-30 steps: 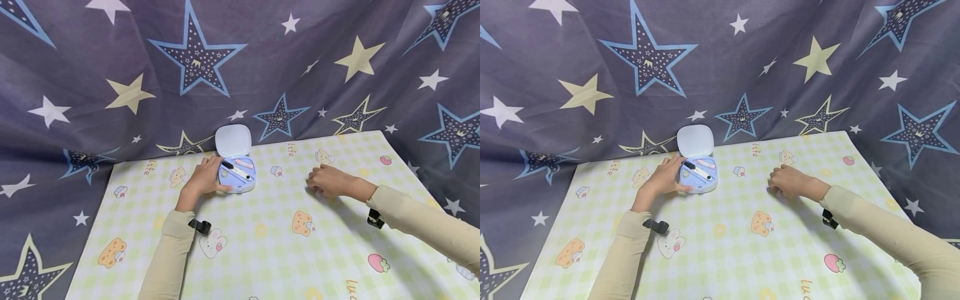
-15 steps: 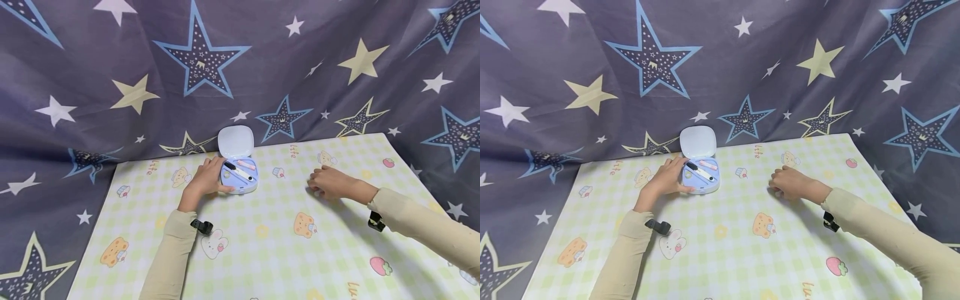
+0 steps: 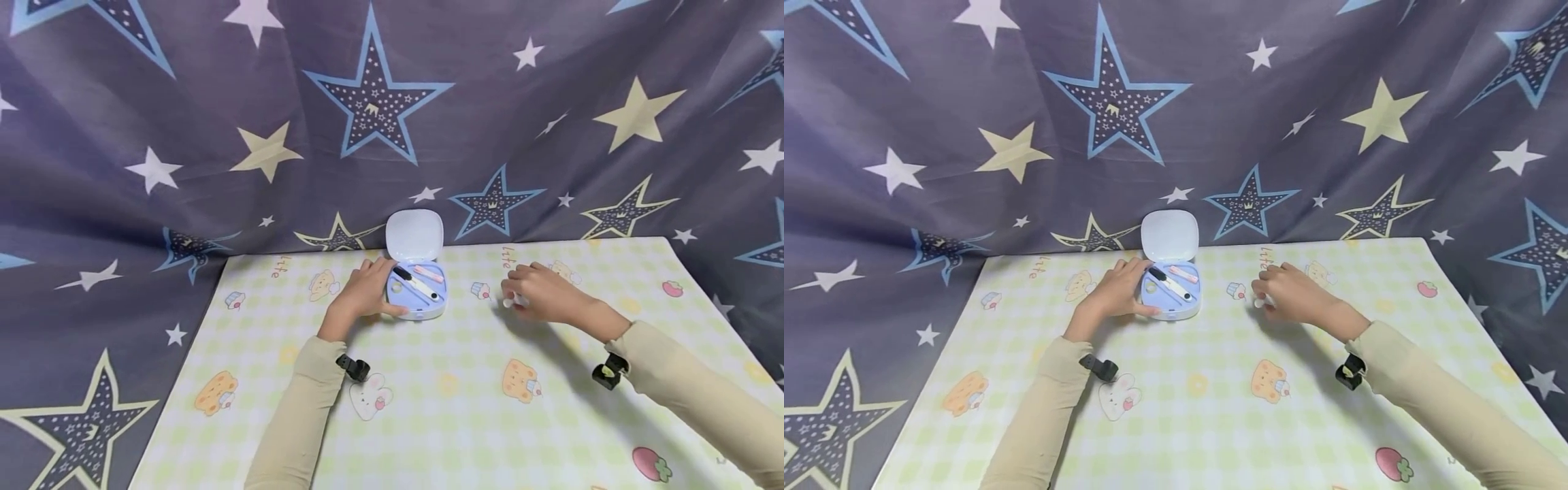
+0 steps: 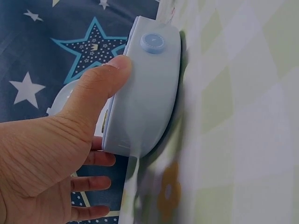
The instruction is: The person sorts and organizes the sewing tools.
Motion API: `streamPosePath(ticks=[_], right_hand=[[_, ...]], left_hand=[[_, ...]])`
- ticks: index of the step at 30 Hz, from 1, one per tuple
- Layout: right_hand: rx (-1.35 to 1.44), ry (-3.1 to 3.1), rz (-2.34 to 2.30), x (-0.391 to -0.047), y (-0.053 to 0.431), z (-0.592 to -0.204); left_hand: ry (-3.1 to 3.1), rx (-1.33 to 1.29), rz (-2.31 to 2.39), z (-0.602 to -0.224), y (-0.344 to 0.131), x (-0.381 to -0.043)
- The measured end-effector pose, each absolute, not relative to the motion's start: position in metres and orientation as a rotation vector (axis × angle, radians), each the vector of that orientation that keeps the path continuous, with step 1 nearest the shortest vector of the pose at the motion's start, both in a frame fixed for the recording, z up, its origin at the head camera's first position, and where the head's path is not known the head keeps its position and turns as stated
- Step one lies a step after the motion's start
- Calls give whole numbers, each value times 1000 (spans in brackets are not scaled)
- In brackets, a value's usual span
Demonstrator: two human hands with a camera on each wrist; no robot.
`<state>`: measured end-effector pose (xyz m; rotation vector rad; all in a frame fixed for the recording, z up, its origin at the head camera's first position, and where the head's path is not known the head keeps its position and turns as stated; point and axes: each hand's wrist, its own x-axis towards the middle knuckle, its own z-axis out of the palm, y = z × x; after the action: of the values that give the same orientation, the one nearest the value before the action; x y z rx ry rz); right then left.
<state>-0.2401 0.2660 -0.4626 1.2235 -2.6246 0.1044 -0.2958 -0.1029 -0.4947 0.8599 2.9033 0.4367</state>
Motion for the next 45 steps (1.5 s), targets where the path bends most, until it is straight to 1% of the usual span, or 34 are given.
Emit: streamPosePath(ticks=[13, 21, 29, 45], right_hand=[[1096, -2613, 558, -258, 209, -454], [1143, -2599, 745, -266, 164, -454], [1197, -2530, 751, -271, 135, -459], [1157, -2504, 583, -276, 109, -489]], left_hand=[[2889, 853, 358, -498, -86, -297], [2899, 846, 373, -496, -83, -293], [2910, 836, 382, -495, -86, -292], [2926, 805, 379, -497, -102, -294]])
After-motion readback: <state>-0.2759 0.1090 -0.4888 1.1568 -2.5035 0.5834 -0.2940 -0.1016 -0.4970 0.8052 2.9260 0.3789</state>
